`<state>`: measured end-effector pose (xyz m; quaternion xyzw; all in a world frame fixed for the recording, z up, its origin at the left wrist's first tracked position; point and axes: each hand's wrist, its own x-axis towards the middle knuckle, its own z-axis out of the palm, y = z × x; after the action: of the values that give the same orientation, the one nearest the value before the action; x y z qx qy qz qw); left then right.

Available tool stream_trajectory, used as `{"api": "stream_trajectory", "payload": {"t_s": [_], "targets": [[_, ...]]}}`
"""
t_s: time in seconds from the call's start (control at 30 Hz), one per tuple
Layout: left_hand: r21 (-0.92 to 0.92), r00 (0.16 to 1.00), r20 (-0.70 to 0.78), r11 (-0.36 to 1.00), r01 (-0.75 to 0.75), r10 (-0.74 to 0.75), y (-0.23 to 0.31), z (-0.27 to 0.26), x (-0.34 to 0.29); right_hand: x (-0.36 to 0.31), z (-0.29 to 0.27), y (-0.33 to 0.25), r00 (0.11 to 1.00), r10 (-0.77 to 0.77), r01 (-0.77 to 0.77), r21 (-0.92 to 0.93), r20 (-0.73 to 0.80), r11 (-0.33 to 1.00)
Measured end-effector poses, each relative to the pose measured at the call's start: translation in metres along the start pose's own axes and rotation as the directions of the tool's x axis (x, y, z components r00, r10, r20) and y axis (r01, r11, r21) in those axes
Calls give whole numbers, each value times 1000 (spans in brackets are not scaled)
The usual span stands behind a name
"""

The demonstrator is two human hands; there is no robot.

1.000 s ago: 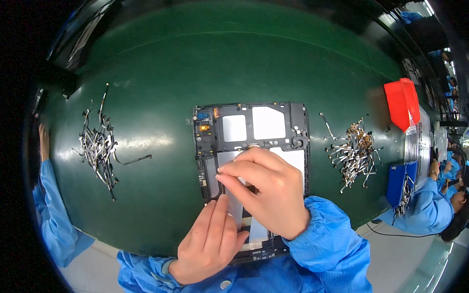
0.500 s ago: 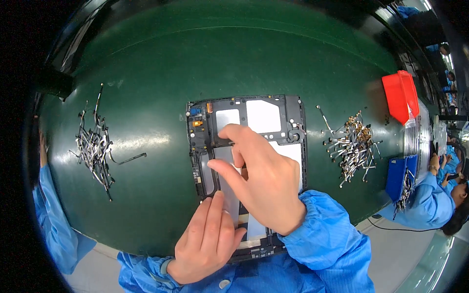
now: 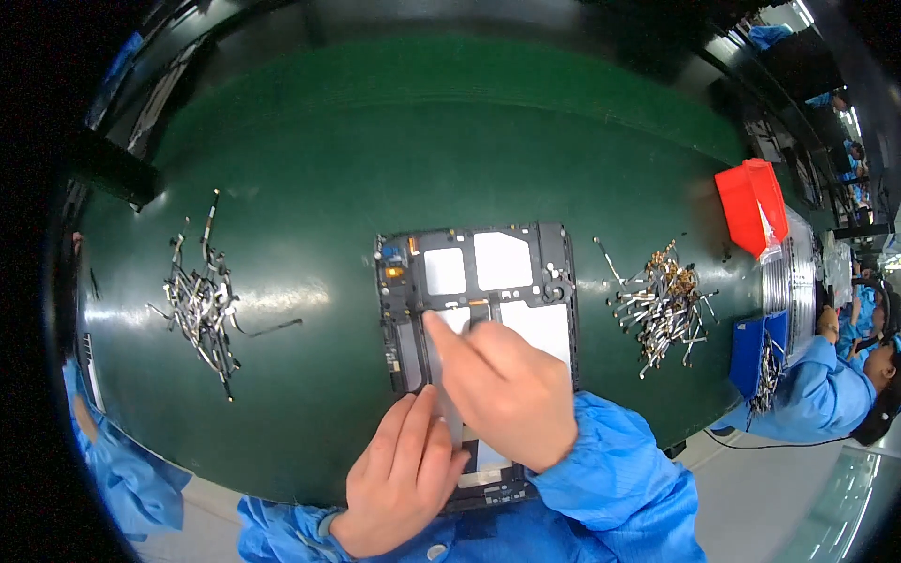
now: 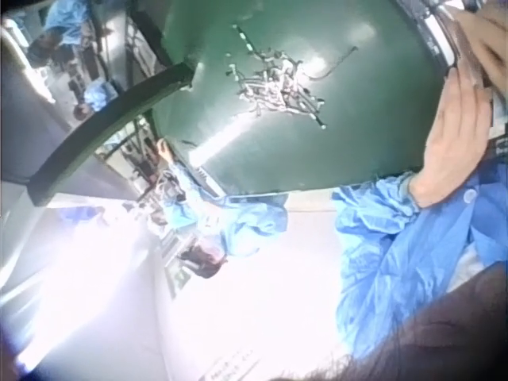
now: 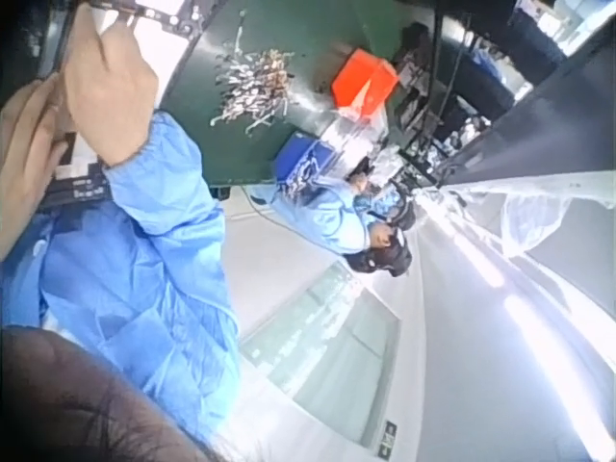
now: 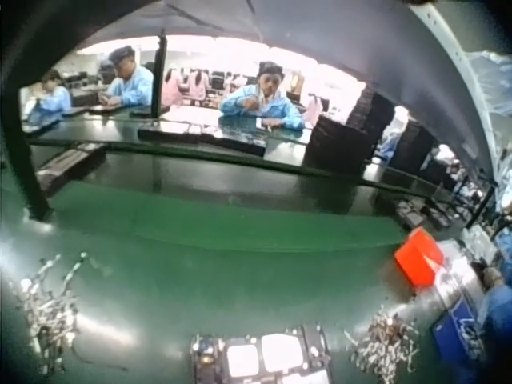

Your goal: The person assembles internal electronic components, ribbon cables, and internal wiring into a tablet chassis by hand.

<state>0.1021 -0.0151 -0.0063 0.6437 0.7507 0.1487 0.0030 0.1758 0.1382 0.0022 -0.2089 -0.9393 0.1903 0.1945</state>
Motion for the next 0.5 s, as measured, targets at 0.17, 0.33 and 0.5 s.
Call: {"api": "stream_trajectory", "payload": {"t_s": [0.17,0.33,0.5], "targets": [[-274,978,-6,941,198,-207,-2,-15,-9,-30,-33,17,893,422,-417,64,-159,907],[-486,940,74,811,327,-334,7,-10,-7,-75,-30,34,898,437,-439,144,46,887],[-570,942,-29,779,260,-336,-10,-20,-6,-64,-23,28,836,548,-320,811,-1,490]]}}
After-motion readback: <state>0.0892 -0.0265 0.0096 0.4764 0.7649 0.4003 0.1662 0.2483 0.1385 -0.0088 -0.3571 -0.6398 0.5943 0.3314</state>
